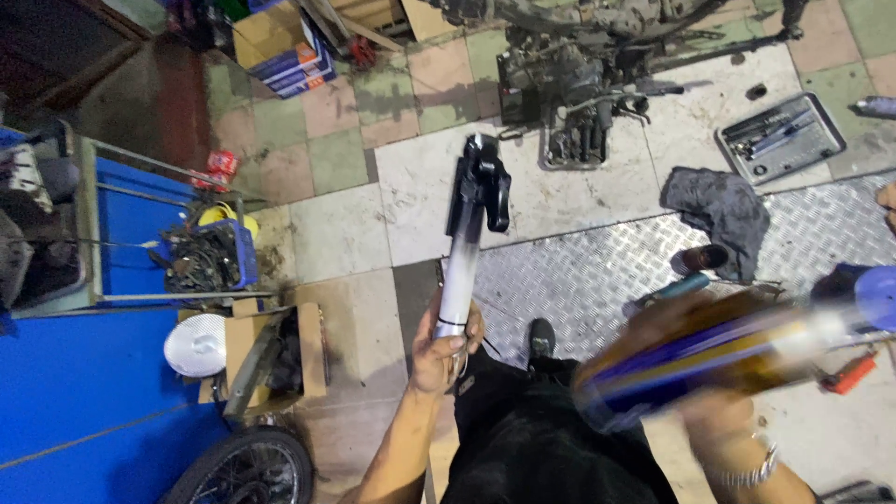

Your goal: A person is spray painting a motorcycle fork leg with black paint in a workshop environment.

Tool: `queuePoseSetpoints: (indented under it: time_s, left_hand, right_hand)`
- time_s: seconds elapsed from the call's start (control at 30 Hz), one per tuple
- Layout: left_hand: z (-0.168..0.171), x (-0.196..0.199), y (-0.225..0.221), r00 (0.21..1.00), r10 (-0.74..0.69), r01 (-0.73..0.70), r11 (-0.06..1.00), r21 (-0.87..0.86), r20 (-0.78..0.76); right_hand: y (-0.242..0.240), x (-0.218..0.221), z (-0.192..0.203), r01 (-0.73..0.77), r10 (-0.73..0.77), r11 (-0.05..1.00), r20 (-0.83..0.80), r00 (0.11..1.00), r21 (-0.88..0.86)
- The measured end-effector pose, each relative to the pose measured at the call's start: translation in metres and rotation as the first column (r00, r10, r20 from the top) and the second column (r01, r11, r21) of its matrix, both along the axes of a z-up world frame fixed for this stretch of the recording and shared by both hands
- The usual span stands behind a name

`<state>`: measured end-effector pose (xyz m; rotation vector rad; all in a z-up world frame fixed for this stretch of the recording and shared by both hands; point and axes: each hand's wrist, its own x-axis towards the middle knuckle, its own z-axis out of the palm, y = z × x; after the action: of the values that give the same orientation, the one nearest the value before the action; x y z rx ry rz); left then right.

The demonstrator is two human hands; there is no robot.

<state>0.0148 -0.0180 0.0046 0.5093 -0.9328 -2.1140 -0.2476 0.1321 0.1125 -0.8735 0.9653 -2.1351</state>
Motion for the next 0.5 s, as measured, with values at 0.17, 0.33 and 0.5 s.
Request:
queuePoseSetpoints:
  time_s: [0.17, 0.33, 0.5]
  left_hand:
    - [-0.009, 0.002, -0.003, 0.950, -0.169, 0.209, 0.969, 0.133, -0.263]
    - [-0.033, 0.007, -0.005, 0.896, -0.245, 0.345, 0.908, 0.236, -0.370]
    - [-0.031, 0.002, -0.004, 0.921, -0.277, 0.355, 0.888, 0.294, -0.275]
  right_hand:
    - [0.007, -0.014, -0.005, 0.207, -0.207, 0.978, 0.143, 0.968, 0.018]
    - [0.021, -0.011, 0.002, -0.121, 0.120, 0.993, 0.095, 0.988, -0.003]
    - [0.015, 0.011, 0.022, -0.413, 0.413, 0.904, 0.025, 0.910, 0.113]
